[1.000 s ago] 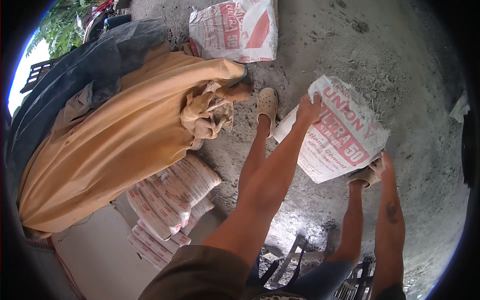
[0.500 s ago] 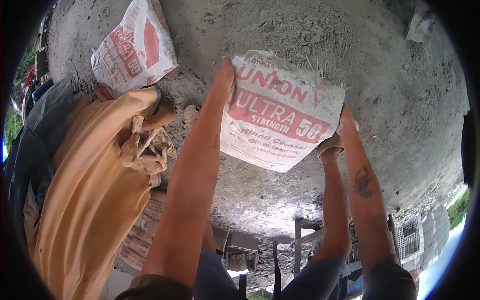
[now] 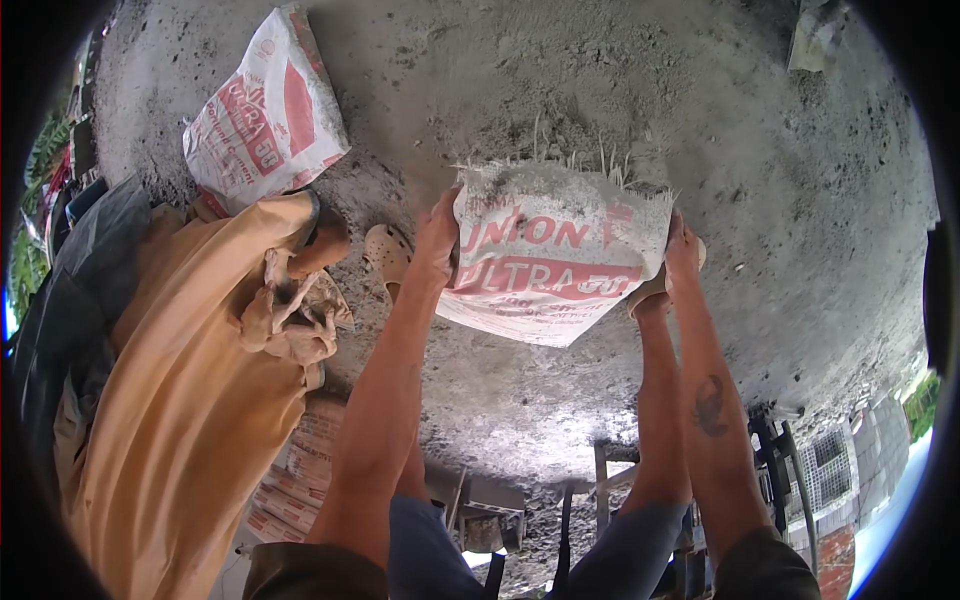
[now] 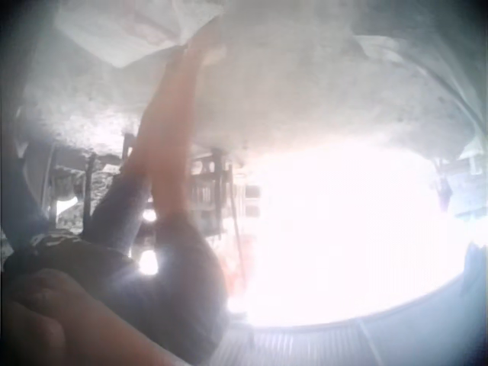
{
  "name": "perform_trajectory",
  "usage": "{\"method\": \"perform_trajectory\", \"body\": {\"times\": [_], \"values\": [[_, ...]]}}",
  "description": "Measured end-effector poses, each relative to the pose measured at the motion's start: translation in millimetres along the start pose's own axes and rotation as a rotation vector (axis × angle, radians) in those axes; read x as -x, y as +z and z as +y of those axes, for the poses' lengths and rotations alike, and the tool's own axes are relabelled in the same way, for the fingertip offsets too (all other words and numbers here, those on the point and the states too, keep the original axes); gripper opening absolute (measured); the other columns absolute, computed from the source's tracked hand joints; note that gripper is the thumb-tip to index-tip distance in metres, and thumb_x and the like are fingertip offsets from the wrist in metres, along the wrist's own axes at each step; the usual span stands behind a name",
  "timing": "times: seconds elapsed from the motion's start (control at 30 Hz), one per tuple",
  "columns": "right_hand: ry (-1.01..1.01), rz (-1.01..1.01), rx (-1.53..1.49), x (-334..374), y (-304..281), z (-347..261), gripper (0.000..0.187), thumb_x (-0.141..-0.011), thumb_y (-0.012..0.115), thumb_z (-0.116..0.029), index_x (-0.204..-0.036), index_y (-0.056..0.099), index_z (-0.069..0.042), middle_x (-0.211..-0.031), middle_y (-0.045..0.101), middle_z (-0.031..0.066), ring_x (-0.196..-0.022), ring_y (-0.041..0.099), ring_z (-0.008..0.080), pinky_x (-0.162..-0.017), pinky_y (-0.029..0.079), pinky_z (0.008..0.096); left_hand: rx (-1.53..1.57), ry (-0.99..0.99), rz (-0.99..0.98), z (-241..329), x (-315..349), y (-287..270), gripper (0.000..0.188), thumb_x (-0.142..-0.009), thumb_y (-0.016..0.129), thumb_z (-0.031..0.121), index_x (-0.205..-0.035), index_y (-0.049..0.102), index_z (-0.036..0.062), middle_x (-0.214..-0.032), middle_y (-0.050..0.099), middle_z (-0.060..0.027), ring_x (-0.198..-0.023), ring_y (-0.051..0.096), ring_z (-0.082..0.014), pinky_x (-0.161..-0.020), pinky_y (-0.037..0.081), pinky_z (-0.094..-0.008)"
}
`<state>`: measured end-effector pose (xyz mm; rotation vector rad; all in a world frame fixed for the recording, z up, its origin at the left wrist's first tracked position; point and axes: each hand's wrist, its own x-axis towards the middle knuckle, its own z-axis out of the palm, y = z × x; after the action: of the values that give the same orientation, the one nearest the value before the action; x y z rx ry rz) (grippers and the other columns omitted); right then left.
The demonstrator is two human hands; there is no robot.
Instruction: The person pours a bag of cement into a mixer, moves a new bag from a stack to the floor, and uses a shovel to clear debris around the machine.
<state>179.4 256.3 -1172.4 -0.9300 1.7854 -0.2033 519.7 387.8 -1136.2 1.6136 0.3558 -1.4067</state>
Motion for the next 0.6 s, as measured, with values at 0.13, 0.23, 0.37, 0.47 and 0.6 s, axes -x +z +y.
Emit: {"method": "perform_trajectory", "body": {"times": [0.13,0.23,0.37,0.47,0.6], "values": [[0.285,-0.085,0.031,-33,12,8,0.045,-0.101,0.044,-0.033,-0.123,0.060,0.003,-0.114,0.065,0.0131,-0.100,0.062,0.0202,-0.088,0.048,0.0334,0.027,-0.041,0.102,-9,-6,-24,0.040,-0.095,0.051,0.031,-0.111,0.065,-0.0035,-0.095,0.067,-0.0113,-0.076,0.065,-0.0184,-0.067,0.050,-0.0310],[0.400,-0.058,0.122,-91,2,34,0.043,-0.101,0.042,-0.030,-0.121,0.060,0.003,-0.115,0.064,0.0155,-0.103,0.062,0.0224,-0.091,0.049,0.0361,-0.118,-0.049,0.154,-8,-24,-6,0.044,-0.090,0.055,0.039,-0.100,0.069,-0.0019,-0.094,0.068,-0.0118,-0.072,0.061,-0.0210,-0.063,0.046,-0.0334],[0.499,-0.300,-0.265,-139,-34,49,0.039,-0.100,0.044,-0.027,-0.121,0.059,0.001,-0.116,0.064,0.0152,-0.108,0.062,0.0238,-0.094,0.049,0.0392,-0.424,-0.111,0.051,16,-38,6,0.045,-0.089,0.054,0.036,-0.101,0.067,-0.0048,-0.096,0.068,-0.0157,-0.083,0.063,-0.0265,-0.067,0.047,-0.0411],[0.571,-0.386,-0.109,-103,25,5,0.038,-0.099,0.045,-0.025,-0.123,0.057,0.001,-0.119,0.064,0.0144,-0.110,0.061,0.0229,-0.095,0.049,0.0394,-0.915,-0.037,0.108,53,-62,-28,0.045,-0.089,0.052,0.032,-0.105,0.064,-0.0073,-0.104,0.067,-0.0206,-0.090,0.062,-0.0290,-0.071,0.048,-0.0446],[0.488,-0.237,-0.353,-79,26,13,0.037,-0.100,0.045,-0.024,-0.122,0.059,0.001,-0.117,0.065,0.0142,-0.105,0.064,0.0232,-0.089,0.052,0.0372,-0.680,-0.141,0.363,40,-91,6,0.042,-0.088,0.050,0.028,-0.101,0.063,-0.0090,-0.103,0.066,-0.0242,-0.086,0.061,-0.0309,-0.074,0.047,-0.0470]]}}
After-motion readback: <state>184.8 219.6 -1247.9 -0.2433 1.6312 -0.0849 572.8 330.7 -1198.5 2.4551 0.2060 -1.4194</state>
